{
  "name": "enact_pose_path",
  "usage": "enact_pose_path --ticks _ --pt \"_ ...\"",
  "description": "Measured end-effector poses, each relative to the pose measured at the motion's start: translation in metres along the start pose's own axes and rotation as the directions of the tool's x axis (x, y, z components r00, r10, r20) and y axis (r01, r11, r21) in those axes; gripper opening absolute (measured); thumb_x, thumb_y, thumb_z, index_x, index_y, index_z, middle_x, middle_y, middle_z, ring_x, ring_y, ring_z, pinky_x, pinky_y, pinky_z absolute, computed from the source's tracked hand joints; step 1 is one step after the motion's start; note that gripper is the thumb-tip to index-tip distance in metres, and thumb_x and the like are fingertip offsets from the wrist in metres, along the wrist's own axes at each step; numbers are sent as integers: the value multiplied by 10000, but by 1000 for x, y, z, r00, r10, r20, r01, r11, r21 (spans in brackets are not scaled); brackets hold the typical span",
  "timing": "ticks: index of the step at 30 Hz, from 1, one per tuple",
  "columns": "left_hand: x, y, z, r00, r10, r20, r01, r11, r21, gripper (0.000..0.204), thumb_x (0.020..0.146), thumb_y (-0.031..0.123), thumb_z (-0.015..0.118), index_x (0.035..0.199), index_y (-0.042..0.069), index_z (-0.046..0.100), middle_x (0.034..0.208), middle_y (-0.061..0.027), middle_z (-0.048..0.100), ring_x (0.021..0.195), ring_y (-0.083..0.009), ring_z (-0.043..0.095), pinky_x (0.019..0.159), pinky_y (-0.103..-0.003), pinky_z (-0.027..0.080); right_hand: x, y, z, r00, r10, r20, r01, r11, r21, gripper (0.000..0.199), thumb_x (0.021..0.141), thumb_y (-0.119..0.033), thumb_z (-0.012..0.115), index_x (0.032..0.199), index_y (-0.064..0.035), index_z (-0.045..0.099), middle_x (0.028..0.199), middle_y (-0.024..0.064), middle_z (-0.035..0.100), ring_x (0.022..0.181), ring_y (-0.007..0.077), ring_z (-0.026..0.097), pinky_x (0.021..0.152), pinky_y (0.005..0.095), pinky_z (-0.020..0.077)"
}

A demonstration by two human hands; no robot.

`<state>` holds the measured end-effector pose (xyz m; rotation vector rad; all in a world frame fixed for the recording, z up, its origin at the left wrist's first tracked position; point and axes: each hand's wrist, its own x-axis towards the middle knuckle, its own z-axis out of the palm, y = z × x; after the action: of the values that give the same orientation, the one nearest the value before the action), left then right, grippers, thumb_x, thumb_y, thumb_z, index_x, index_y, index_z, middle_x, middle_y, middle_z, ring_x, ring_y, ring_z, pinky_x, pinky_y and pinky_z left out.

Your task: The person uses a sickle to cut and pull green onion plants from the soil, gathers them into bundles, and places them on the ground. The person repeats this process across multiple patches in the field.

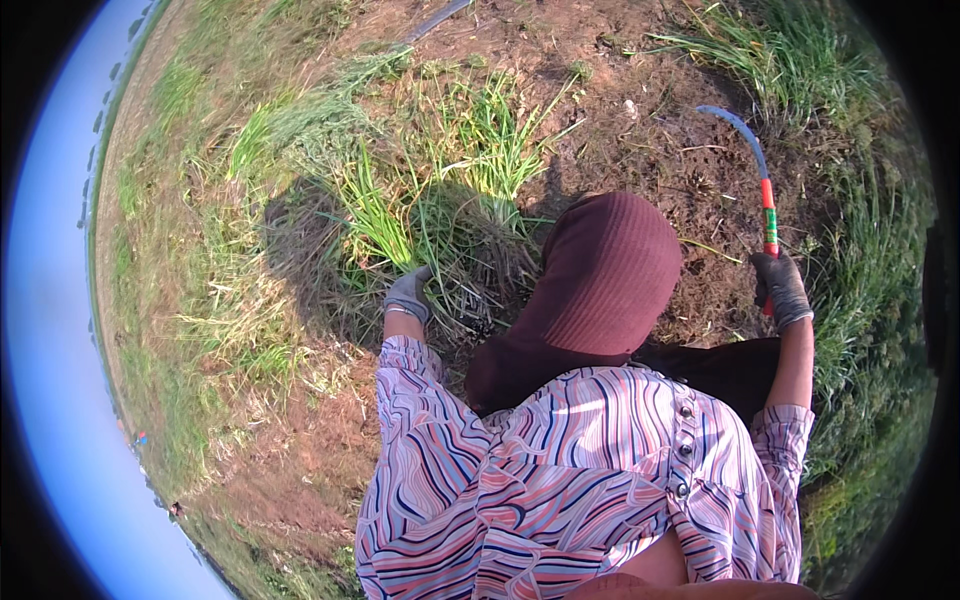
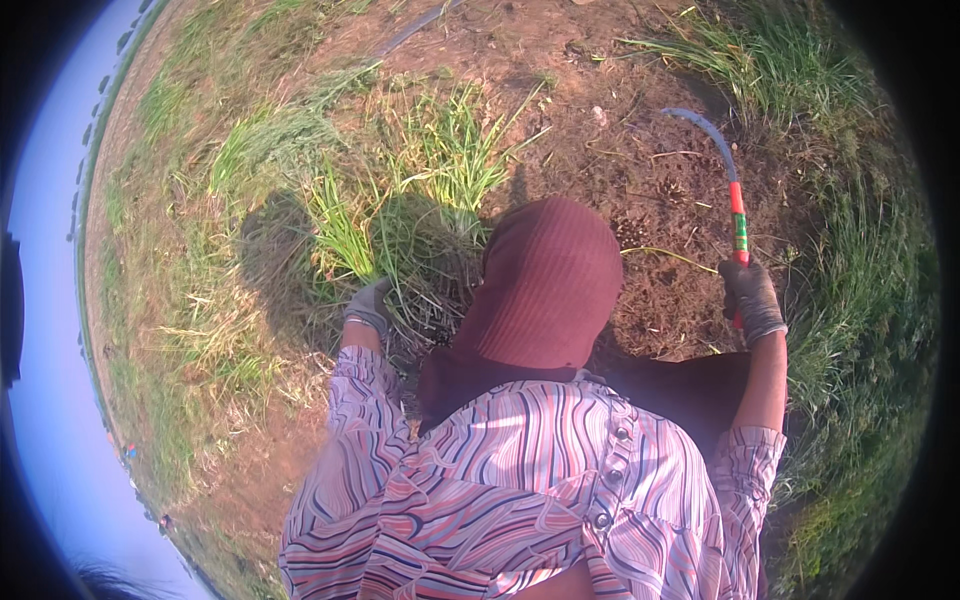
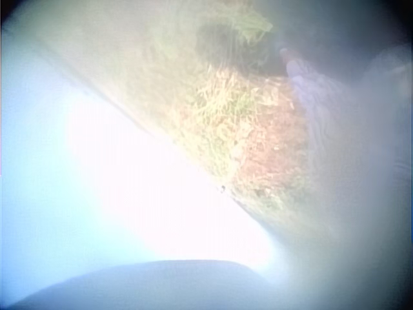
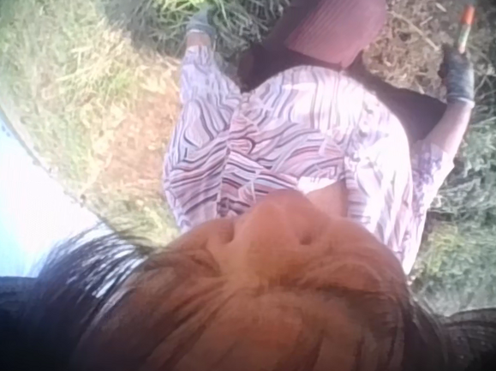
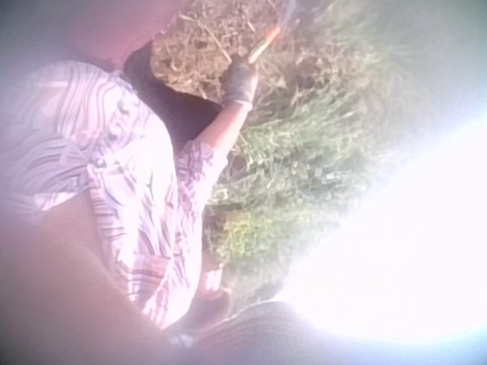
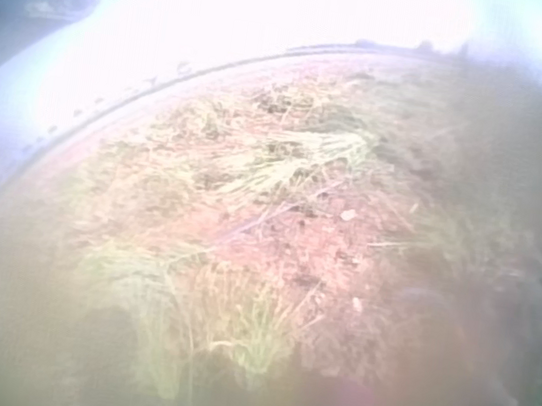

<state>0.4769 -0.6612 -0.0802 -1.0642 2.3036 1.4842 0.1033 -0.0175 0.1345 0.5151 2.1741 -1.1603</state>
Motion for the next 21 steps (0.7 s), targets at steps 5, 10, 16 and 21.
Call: enact_pose_path --ticks 5,10,16,21 --pt "7 31 -2 999 -22 -46 38 926 376 471 994 334 762 1332 7 729 1376 -157 738 1173 -269 680 1009 -353 516 -7 -5 6 1000 -4 14 4 999 52 256 985 -292 728 1090 -145 548 701 -36 512 499 104 484 436 318 425" --pt "61 23 6 935 -307 -180 356 802 479 370 957 307 707 1151 2 784 1234 -195 788 1100 -328 748 925 -429 554 -6 -6 4 1000 27 -7 -27 999 39 246 984 -280 730 1098 -154 552 709 -31 515 497 111 480 435 319 418" --pt "66 -53 -53 913 -361 -191 378 568 732 346 959 262 628 1113 9 806 1232 -251 766 1188 -388 746 962 -457 596 10 -2 10 999 16 43 -19 998 60 217 989 -265 714 1092 -153 561 696 -30 513 489 118 481 432 321 412" --pt "16 29 -23 870 -475 -133 441 629 640 421 1005 382 638 1213 56 805 1246 -238 779 1175 -400 748 978 -466 574 -5 -9 3 1000 15 -20 -15 1000 -7 217 988 -267 706 1073 -135 556 678 -25 515 484 123 489 433 323 421"
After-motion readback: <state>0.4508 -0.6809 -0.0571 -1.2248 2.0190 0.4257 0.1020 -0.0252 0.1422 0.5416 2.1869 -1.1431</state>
